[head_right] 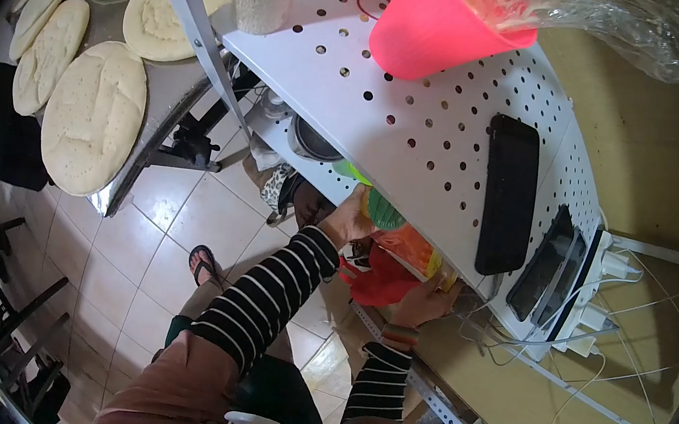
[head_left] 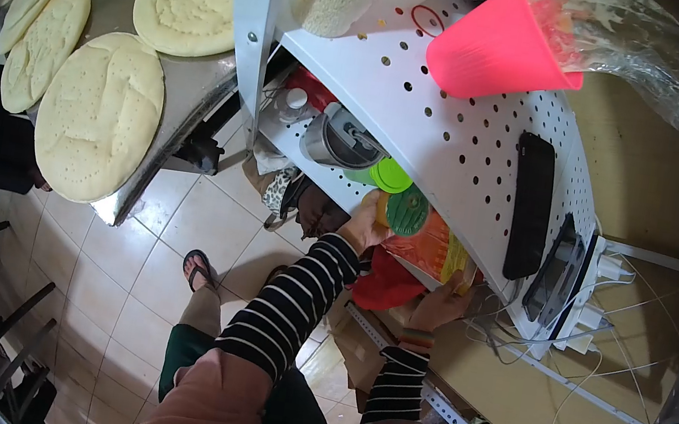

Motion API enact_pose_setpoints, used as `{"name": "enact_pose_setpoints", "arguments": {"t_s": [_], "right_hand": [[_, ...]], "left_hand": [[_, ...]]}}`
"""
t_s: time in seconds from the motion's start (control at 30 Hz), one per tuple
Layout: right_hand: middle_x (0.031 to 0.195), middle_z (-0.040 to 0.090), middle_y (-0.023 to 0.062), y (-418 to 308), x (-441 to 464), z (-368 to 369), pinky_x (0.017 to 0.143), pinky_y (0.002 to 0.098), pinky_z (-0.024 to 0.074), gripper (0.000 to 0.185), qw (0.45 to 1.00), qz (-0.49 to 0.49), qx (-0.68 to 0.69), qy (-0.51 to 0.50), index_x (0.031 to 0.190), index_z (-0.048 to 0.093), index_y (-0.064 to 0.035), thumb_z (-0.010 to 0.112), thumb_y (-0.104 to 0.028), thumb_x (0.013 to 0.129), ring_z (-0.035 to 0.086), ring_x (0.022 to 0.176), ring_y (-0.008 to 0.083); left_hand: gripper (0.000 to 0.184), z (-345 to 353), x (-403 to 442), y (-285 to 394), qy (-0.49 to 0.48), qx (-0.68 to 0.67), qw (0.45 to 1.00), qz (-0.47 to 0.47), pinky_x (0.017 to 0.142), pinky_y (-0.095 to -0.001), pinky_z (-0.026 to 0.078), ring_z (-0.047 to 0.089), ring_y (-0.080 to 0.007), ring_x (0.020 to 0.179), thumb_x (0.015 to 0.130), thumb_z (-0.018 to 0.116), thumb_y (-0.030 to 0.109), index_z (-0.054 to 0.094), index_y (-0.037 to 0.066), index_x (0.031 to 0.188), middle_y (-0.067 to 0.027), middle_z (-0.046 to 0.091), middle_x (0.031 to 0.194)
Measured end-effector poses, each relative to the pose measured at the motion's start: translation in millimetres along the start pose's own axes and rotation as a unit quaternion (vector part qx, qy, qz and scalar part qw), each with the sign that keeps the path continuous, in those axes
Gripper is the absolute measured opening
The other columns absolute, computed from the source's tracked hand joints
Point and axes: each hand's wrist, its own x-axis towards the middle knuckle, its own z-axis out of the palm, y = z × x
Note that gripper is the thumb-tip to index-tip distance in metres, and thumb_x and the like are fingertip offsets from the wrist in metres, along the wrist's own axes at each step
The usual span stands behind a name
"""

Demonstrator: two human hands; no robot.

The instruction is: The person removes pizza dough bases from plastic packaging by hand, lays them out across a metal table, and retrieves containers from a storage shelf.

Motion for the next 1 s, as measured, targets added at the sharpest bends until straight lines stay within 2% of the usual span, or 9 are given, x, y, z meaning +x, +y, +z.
{"name": "enact_pose_setpoints", "arguments": {"t_s": [0.3,0.47,0.53,0.6,0.77,0.8,0.87,0.93,1.0], "right_hand": [[0.088,0.057,0.0137,-7,-6,-19,0.067,0.0287,0.0440,0.029,0.996,0.074,0.006,-0.059,0.105,0.049,0.0059,0.051,-0.018,0.089,0.054,0.076,0.0159],[0.095,0.055,0.0117,-12,-18,-45,0.072,0.0267,0.0431,0.027,0.992,0.072,0.029,-0.097,0.106,0.049,0.0051,0.050,-0.016,0.089,0.053,0.082,0.0155],[0.095,0.056,0.0124,-3,-25,-50,0.074,0.0281,0.0429,0.027,0.998,-0.032,0.031,-0.050,0.106,0.049,0.0051,0.049,-0.016,0.089,0.054,0.082,0.0172],[0.095,0.056,0.0129,-13,-24,-64,0.073,0.0287,0.0429,0.025,0.994,-0.014,0.064,-0.092,0.104,0.050,0.0050,0.049,-0.015,0.089,0.054,0.081,0.0178],[0.089,0.056,0.0124,-38,-23,-86,0.072,0.0285,0.0421,0.016,0.979,0.021,0.037,-0.201,0.094,0.053,0.0040,0.048,-0.010,0.087,0.053,0.078,0.0178],[0.087,0.056,0.0116,-28,-20,-85,0.072,0.0284,0.0417,0.014,0.967,-0.044,0.059,-0.245,0.090,0.053,0.0032,0.047,-0.009,0.086,0.053,0.078,0.0175],[0.085,0.056,0.0108,-26,-18,-81,0.072,0.0282,0.0413,0.013,0.948,-0.108,0.081,-0.287,0.086,0.053,0.0024,0.047,-0.009,0.085,0.052,0.078,0.0171],[0.082,0.055,0.0091,-33,-18,-71,0.073,0.0269,0.0404,0.013,0.925,-0.102,0.169,-0.325,0.083,0.052,0.0007,0.046,-0.010,0.086,0.052,0.078,0.0162],[0.081,0.055,0.0094,-42,-21,-67,0.071,0.0285,0.0411,0.011,0.921,-0.053,0.182,-0.340,0.082,0.053,0.0011,0.048,-0.009,0.084,0.052,0.077,0.0179]], "left_hand": [[0.045,13,19,2,-0.012,-0.092,0.993,0.070,0.094,-0.0412,0.040,0.048,-0.0259,0.111,0.094,0.024,0.038,0.039,0.005,0.122,-0.0120,0.048,0.120],[0.038,5,3,11,0.057,0.127,0.990,-0.033,0.080,-0.0336,0.045,0.054,-0.0185,0.093,0.095,0.022,0.034,0.043,0.010,0.116,-0.0059,0.052,0.110],[0.035,9,-6,11,0.083,0.121,0.989,-0.025,0.076,-0.0318,0.044,0.053,-0.0162,0.088,0.095,0.025,0.035,0.044,0.012,0.114,-0.0041,0.053,0.107],[0.032,10,-12,9,0.107,0.113,0.988,-0.015,0.073,-0.0300,0.044,0.052,-0.0139,0.083,0.094,0.027,0.035,0.045,0.015,0.112,-0.0023,0.053,0.104],[0.035,4,-16,3,0.144,0.255,0.956,-0.020,0.091,-0.0390,0.035,0.047,-0.0180,0.103,0.094,0.033,0.035,0.042,0.010,0.116,-0.0036,0.049,0.111],[0.035,-5,-26,2,0.144,0.255,0.956,-0.019,0.091,-0.0390,0.035,0.047,-0.0180,0.103,0.094,0.033,0.035,0.042,0.010,0.116,-0.0036,0.049,0.111],[0.045,-5,-73,2,-0.034,0.455,0.890,0.016,0.103,-0.0400,0.023,0.039,-0.0207,0.117,0.094,0.031,0.036,0.035,0.005,0.126,-0.0081,0.044,0.123],[0.055,5,-112,2,-0.114,0.425,0.898,-0.012,0.102,-0.0325,0.027,0.030,-0.0196,0.126,0.094,0.022,0.041,0.035,0.000,0.129,-0.0119,0.035,0.133],[0.045,-6,-155,8,-0.185,0.358,0.914,-0.038,0.100,-0.0319,0.031,0.033,-0.0200,0.124,0.092,0.036,0.032,0.038,0.004,0.128,-0.0111,0.037,0.133]]}}
